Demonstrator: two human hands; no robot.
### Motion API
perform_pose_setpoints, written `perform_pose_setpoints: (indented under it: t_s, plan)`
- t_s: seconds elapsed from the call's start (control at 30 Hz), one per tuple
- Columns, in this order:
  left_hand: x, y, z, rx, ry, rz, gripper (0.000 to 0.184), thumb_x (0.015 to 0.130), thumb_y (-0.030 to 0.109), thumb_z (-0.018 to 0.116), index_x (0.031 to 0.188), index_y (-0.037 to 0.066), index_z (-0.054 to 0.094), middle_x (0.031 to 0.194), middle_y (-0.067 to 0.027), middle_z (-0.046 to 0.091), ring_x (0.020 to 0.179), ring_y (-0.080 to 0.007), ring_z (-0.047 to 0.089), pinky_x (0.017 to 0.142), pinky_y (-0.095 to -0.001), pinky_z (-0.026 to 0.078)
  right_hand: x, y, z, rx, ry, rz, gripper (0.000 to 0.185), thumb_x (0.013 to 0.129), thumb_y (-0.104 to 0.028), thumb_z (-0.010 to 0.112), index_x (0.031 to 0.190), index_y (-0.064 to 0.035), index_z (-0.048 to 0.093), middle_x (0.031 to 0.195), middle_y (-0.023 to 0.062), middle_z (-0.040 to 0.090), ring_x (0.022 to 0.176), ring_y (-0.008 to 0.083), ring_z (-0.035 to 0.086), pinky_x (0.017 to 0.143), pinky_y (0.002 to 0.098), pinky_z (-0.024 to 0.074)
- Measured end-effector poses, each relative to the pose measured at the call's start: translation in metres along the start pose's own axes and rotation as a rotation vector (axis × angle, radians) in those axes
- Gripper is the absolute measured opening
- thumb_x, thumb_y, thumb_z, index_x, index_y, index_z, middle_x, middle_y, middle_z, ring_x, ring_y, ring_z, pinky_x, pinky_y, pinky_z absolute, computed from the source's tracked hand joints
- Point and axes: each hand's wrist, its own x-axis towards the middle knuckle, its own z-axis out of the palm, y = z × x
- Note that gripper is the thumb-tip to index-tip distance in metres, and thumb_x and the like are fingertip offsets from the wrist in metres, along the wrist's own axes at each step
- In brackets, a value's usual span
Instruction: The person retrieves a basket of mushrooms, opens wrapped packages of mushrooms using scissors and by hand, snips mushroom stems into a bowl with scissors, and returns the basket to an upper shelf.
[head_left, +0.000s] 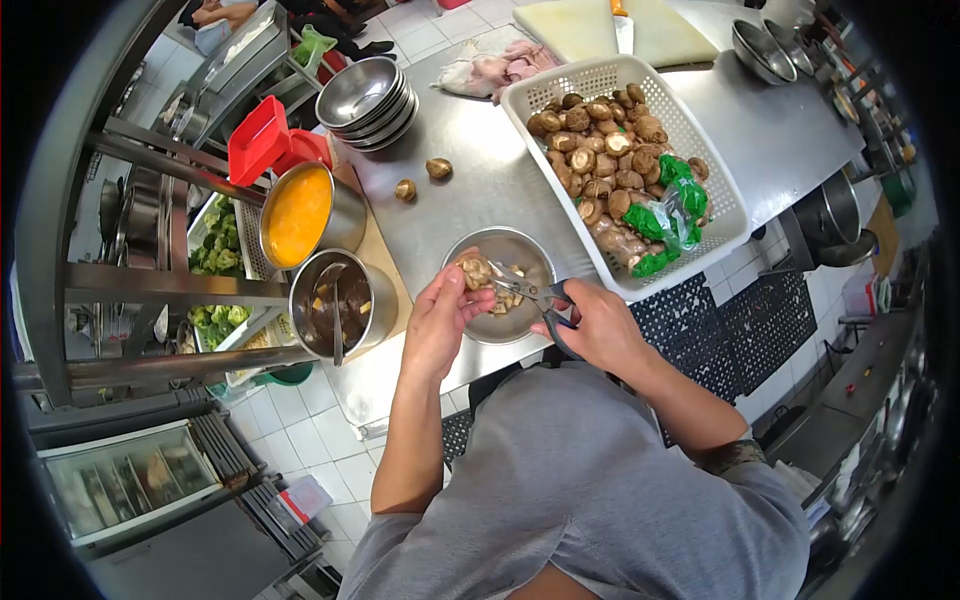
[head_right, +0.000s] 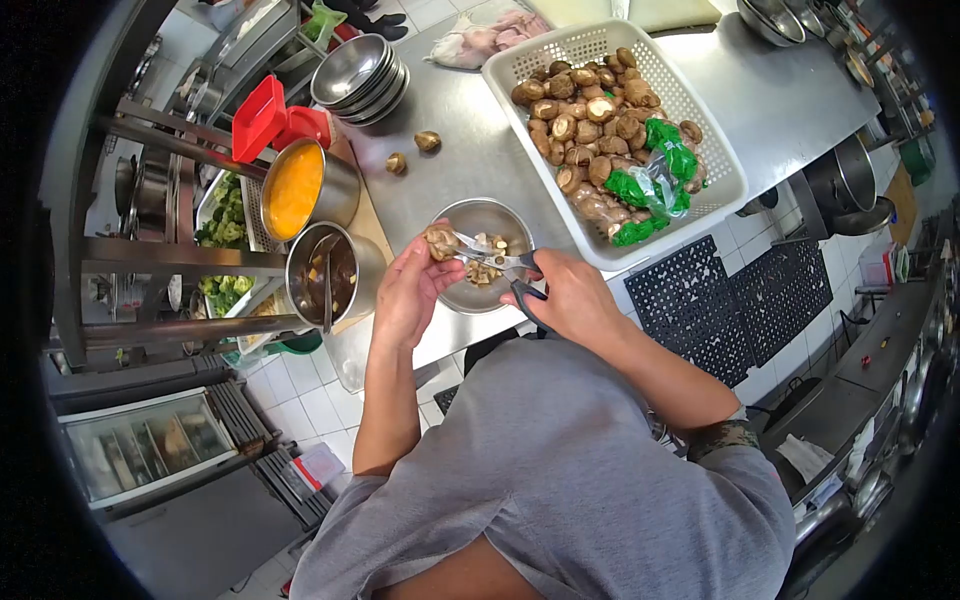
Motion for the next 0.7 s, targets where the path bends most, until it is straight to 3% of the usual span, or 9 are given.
perform_pose_setpoints:
  t_s: [0.1,0.2,0.3,0.4,0.5,0.6,0.7]
  plan:
    - [-0.004,-0.009,0.002,0.076,-0.004,-0.011,0.049,0.109,0.034,0.041,0.141,-0.002,0.050,0.114,-0.0075,0.065,0.092,-0.0130,0.062,0.089,-0.0300,0.053,0.001,0.004,0.004,-0.090,0.026,-0.080,0.049,0.075,-0.038,0.085,0.083,-0.0001,0.056,0.072,0.0149,0.061,0.060,0.0317,0.060,0.056,0.0429,0.0471]
    - [-0.008,-0.013,0.005,0.241,0.035,0.006,0.053,0.109,0.038,0.040,0.140,-0.003,0.051,0.112,-0.0085,0.065,0.090,-0.0141,0.061,0.089,-0.0296,0.052,0.002,0.000,0.002,-0.111,-0.051,-0.042,0.042,0.079,-0.032,0.081,0.085,0.0008,0.056,0.080,0.0193,0.064,0.076,0.0395,0.064,0.067,0.0473,0.0508]
    - [-0.007,-0.020,0.002,0.260,0.050,-0.007,0.054,0.108,0.039,0.040,0.140,-0.003,0.052,0.111,-0.0098,0.066,0.090,-0.0150,0.061,0.090,-0.0300,0.052,0.001,0.007,0.009,-0.096,-0.038,-0.052,0.040,0.079,-0.030,0.081,0.083,0.0010,0.057,0.078,0.0192,0.064,0.073,0.0389,0.065,0.066,0.0474,0.0503]
    - [-0.009,-0.023,-0.004,0.238,0.067,-0.033,0.051,0.109,0.037,0.038,0.138,-0.003,0.053,0.109,-0.0094,0.066,0.089,-0.0146,0.061,0.089,-0.0322,0.053,0.001,0.011,0.020,-0.070,0.044,-0.099,0.046,0.077,-0.035,0.085,0.072,0.0003,0.055,0.067,0.0173,0.060,0.061,0.0377,0.060,0.058,0.0458,0.0459]
    - [-0.009,-0.026,-0.008,0.193,0.071,-0.056,0.048,0.109,0.035,0.038,0.134,-0.003,0.055,0.107,-0.0094,0.066,0.088,-0.0145,0.061,0.089,-0.0340,0.053,-0.002,0.016,0.026,-0.024,-0.014,-0.069,0.045,0.078,-0.033,0.084,0.070,0.0013,0.055,0.066,0.0170,0.060,0.058,0.0335,0.059,0.057,0.0429,0.0451]
    - [-0.010,-0.033,-0.016,0.110,0.069,-0.082,0.046,0.108,0.035,0.042,0.131,-0.003,0.055,0.108,-0.0096,0.066,0.091,-0.0150,0.062,0.088,-0.0325,0.053,-0.004,0.014,0.023,0.240,-0.292,0.261,0.047,0.079,-0.036,0.084,0.073,0.0027,0.058,0.068,0.0155,0.062,0.058,0.0251,0.059,0.056,0.0390,0.0446]
    - [-0.012,-0.034,-0.027,0.066,0.142,-0.085,0.042,0.107,0.031,0.046,0.130,-0.003,0.055,0.111,-0.0092,0.065,0.094,-0.0152,0.062,0.088,-0.0312,0.053,-0.010,0.019,0.012,0.333,-0.419,0.327,0.051,0.079,-0.044,0.082,0.077,0.0030,0.062,0.068,0.0140,0.062,0.060,0.0208,0.058,0.058,0.0375,0.0451]
